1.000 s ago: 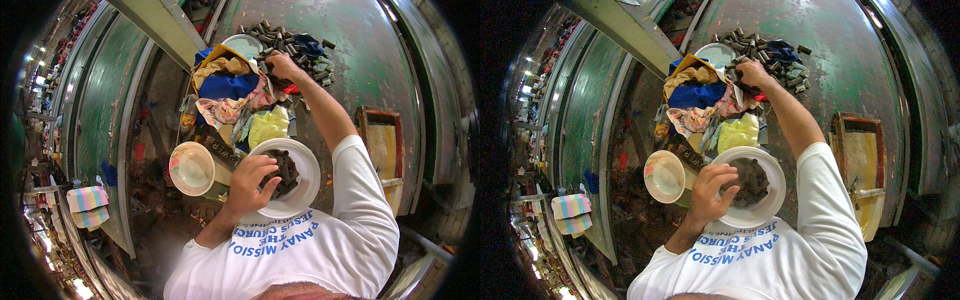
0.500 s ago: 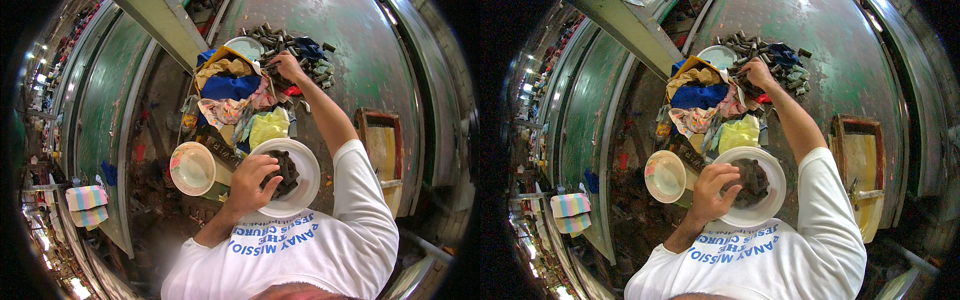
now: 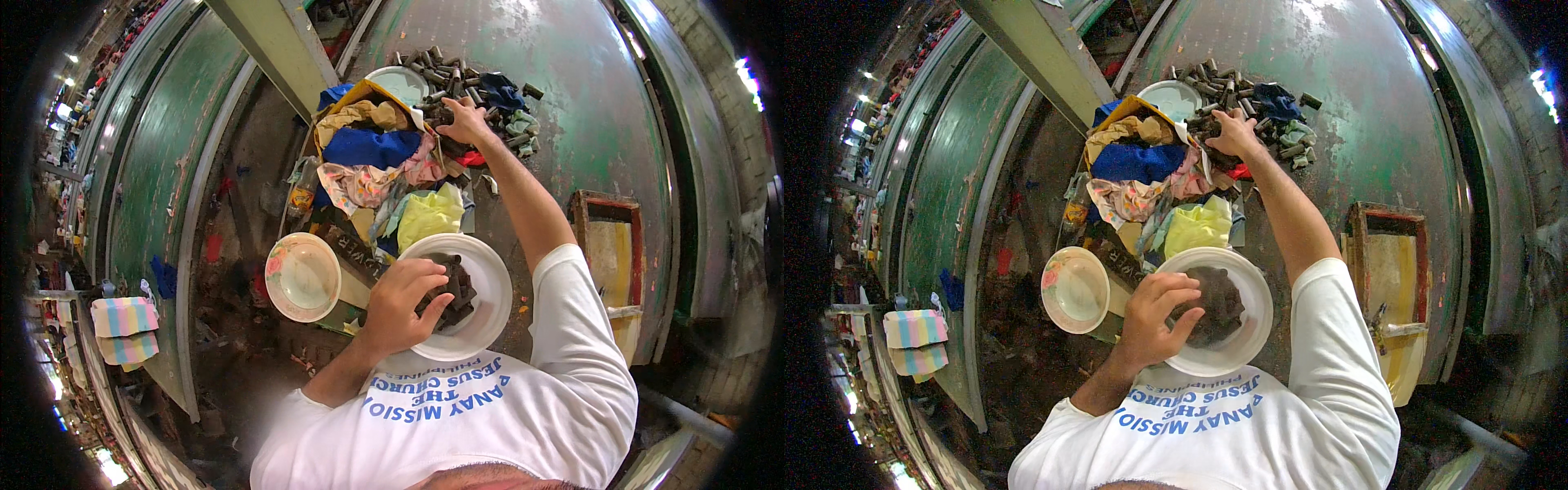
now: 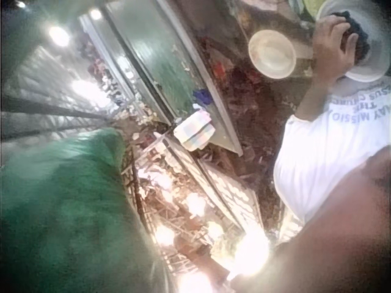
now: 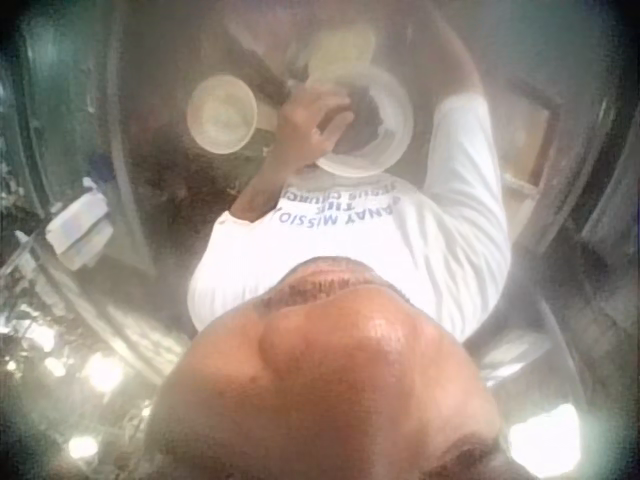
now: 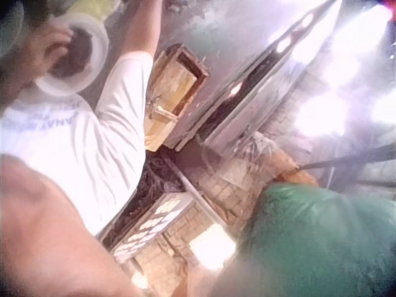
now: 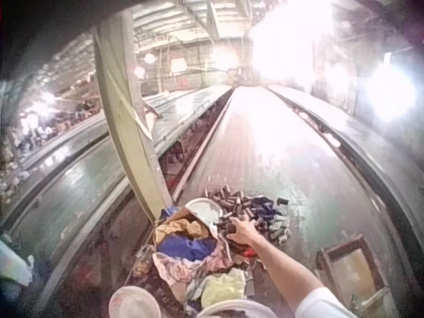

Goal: The person walks through a cluttered market aisle carrying two white buckets. They place the buckets on a table and begin sorting through a pile of dark cylindrical objects, picking them up one by one and placing them into one of the buckets.

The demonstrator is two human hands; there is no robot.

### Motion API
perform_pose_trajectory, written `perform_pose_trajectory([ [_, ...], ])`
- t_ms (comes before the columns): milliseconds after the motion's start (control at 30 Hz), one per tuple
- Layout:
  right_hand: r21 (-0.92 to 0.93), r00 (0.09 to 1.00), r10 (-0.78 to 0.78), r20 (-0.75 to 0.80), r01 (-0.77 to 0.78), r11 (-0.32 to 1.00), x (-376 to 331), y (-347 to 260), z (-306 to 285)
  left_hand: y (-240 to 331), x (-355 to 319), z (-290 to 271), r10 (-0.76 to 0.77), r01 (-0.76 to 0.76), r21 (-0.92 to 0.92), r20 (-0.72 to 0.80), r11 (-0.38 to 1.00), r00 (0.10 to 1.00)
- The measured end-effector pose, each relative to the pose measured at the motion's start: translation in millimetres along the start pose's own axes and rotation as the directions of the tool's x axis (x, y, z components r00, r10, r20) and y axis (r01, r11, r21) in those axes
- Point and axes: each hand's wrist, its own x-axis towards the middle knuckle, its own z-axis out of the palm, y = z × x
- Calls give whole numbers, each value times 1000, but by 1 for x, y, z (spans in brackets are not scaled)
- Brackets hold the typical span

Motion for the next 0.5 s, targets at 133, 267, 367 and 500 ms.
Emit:
perform_pose_trajectory([
  [133,-107,996,63,66,-55,993,9,-18,0,-2,0,1,-30,30,-17,-1,999,1000],
  [267,-195,987,79,141,-50,979,15,-32,-13,-3,2,0,-50,50,-35,-1,998,999],
  [367,-243,985,86,152,-47,969,14,-35,-12,-3,4,-1,-86,85,-54,-3,995,996],
  [500,-354,997,-77,18,79,932,11,-29,-2,-3,8,-3,-73,74,-47,21,996,997],
])
